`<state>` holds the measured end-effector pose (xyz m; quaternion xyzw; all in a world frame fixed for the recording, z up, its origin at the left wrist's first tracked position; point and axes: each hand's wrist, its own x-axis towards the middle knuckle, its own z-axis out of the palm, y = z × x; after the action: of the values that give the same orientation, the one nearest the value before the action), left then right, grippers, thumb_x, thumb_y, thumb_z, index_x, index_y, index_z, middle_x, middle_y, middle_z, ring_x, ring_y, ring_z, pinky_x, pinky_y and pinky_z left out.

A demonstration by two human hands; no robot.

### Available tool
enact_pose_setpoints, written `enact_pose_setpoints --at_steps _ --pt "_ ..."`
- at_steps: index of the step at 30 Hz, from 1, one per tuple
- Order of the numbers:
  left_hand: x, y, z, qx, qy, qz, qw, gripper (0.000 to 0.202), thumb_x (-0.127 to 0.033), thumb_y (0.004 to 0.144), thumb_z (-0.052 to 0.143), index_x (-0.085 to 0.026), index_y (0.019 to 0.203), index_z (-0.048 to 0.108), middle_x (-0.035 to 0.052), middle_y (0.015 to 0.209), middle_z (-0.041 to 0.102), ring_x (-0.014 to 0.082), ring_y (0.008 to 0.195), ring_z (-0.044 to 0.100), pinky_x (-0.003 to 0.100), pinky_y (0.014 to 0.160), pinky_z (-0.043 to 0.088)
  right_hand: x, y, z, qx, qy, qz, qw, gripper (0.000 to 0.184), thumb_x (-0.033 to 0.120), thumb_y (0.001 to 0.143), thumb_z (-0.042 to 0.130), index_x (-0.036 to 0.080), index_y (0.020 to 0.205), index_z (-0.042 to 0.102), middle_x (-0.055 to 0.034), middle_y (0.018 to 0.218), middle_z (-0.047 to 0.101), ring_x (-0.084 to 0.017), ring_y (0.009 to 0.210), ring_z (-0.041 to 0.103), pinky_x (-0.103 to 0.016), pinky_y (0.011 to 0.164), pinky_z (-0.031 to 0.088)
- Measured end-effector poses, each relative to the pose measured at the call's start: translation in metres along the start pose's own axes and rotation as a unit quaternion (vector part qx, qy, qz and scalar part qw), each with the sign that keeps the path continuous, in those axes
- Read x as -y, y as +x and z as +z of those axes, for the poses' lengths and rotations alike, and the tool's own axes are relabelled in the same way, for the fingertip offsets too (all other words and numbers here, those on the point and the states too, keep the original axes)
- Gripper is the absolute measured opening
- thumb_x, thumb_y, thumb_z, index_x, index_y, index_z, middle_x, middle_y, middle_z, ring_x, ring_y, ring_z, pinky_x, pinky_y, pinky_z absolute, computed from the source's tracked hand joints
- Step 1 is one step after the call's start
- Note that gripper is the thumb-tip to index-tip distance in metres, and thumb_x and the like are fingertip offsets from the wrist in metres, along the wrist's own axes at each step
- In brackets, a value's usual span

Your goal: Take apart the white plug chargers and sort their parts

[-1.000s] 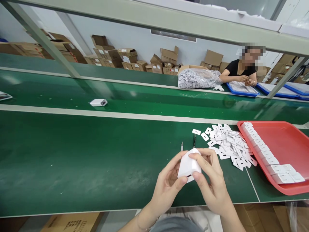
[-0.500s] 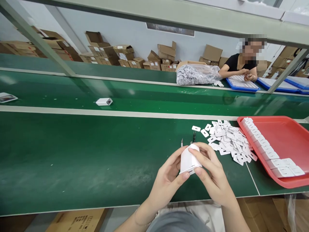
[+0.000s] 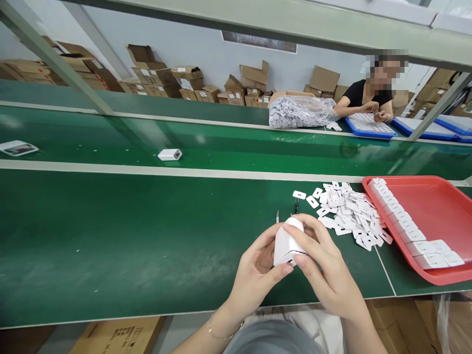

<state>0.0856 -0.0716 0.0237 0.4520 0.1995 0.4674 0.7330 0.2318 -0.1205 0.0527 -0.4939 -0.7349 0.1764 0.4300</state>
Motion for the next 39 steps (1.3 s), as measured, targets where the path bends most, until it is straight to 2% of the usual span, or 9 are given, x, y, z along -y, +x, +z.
enact_pose_setpoints --at_steps 4,9,14,17,21,25,29,35,39 --pt "0.001 0.000 0.000 -0.011 0.011 0.009 1.000 0.052 -0.030 0.068 0.079 -0.019 0.116 0.059 0.0106 0.115 0.062 0.0233 0.097 0.062 0.030 0.079 0.056 -0.002 0.002 0.000 0.009 -0.014 -0.018 1.000 0.044 0.021 0.096 0.037 0.034 0.138 0.042 -0.0065 0.139 0.039 -0.027 0.127 0.041 -0.040 0.094 0.047" --pt "0.003 -0.003 -0.001 -0.023 0.032 0.046 0.998 0.049 -0.031 0.071 0.077 -0.019 0.114 0.058 0.0099 0.111 0.064 0.0243 0.100 0.062 0.030 0.083 0.053 -0.006 0.007 0.011 -0.040 0.010 -0.082 0.996 0.037 0.017 0.094 0.041 0.030 0.127 0.052 -0.0096 0.130 0.043 -0.027 0.115 0.049 -0.044 0.088 0.048" --pt "0.004 0.002 0.000 -0.040 0.053 0.054 0.996 0.048 -0.033 0.071 0.076 -0.016 0.113 0.060 0.0103 0.109 0.065 0.0243 0.098 0.062 0.031 0.085 0.051 -0.010 0.012 0.019 -0.089 0.026 -0.069 0.993 0.031 0.018 0.094 0.041 0.028 0.117 0.060 -0.0098 0.122 0.049 -0.026 0.109 0.053 -0.043 0.083 0.049" --pt "0.003 0.010 -0.001 -0.047 0.033 0.002 0.998 0.045 -0.036 0.071 0.076 -0.016 0.110 0.063 0.0098 0.107 0.067 0.0248 0.098 0.062 0.032 0.085 0.052 -0.017 0.013 0.019 -0.105 0.036 0.006 0.994 0.031 0.029 0.097 0.038 0.027 0.116 0.062 -0.0092 0.117 0.054 -0.025 0.109 0.053 -0.042 0.085 0.049" --pt "0.006 0.014 -0.004 -0.016 -0.087 -0.097 0.991 0.045 -0.045 0.072 0.073 -0.011 0.100 0.069 0.0118 0.097 0.070 0.0265 0.089 0.066 0.039 0.086 0.053 -0.031 0.008 0.015 -0.070 0.068 0.094 0.991 0.041 0.045 0.095 0.038 0.029 0.130 0.053 -0.0081 0.127 0.053 -0.025 0.118 0.048 -0.041 0.093 0.047" --pt "0.012 0.010 -0.006 -0.004 -0.157 -0.174 0.972 0.045 -0.049 0.071 0.073 -0.010 0.094 0.070 0.0118 0.088 0.070 0.0246 0.079 0.067 0.040 0.080 0.055 -0.046 0.000 0.014 -0.049 0.162 0.144 0.975 0.037 0.043 0.085 0.060 0.026 0.118 0.059 -0.0069 0.113 0.063 -0.022 0.101 0.059 -0.036 0.084 0.052" --pt "0.013 0.017 -0.007 -0.012 -0.114 -0.218 0.969 0.056 -0.062 0.080 0.056 -0.013 0.106 0.064 0.0138 0.106 0.065 0.0267 0.095 0.061 0.040 0.083 0.051 -0.048 -0.007 0.012 -0.091 0.181 0.160 0.966 0.031 0.040 0.082 0.065 0.022 0.107 0.061 -0.0055 0.099 0.067 -0.019 0.087 0.063 -0.030 0.074 0.054" --pt "0.006 0.050 0.003 -0.103 0.073 -0.090 0.988 0.050 -0.060 0.090 0.032 -0.018 0.091 0.059 0.0090 0.103 0.061 0.0226 0.101 0.053 0.036 0.091 0.038 -0.028 -0.011 0.009 -0.001 0.109 0.133 0.985 0.026 0.031 0.084 0.063 0.024 0.109 0.060 -0.0068 0.105 0.064 -0.020 0.092 0.061 -0.028 0.070 0.054" --pt "0.007 0.057 0.016 -0.119 0.154 -0.031 0.980 0.046 -0.047 0.096 0.020 -0.019 0.086 0.055 0.0087 0.099 0.059 0.0221 0.101 0.051 0.037 0.092 0.035 -0.025 -0.013 0.009 -0.006 0.064 0.092 0.994 0.024 0.028 0.085 0.062 0.023 0.109 0.060 -0.0072 0.104 0.065 -0.019 0.088 0.062 -0.028 0.068 0.054"
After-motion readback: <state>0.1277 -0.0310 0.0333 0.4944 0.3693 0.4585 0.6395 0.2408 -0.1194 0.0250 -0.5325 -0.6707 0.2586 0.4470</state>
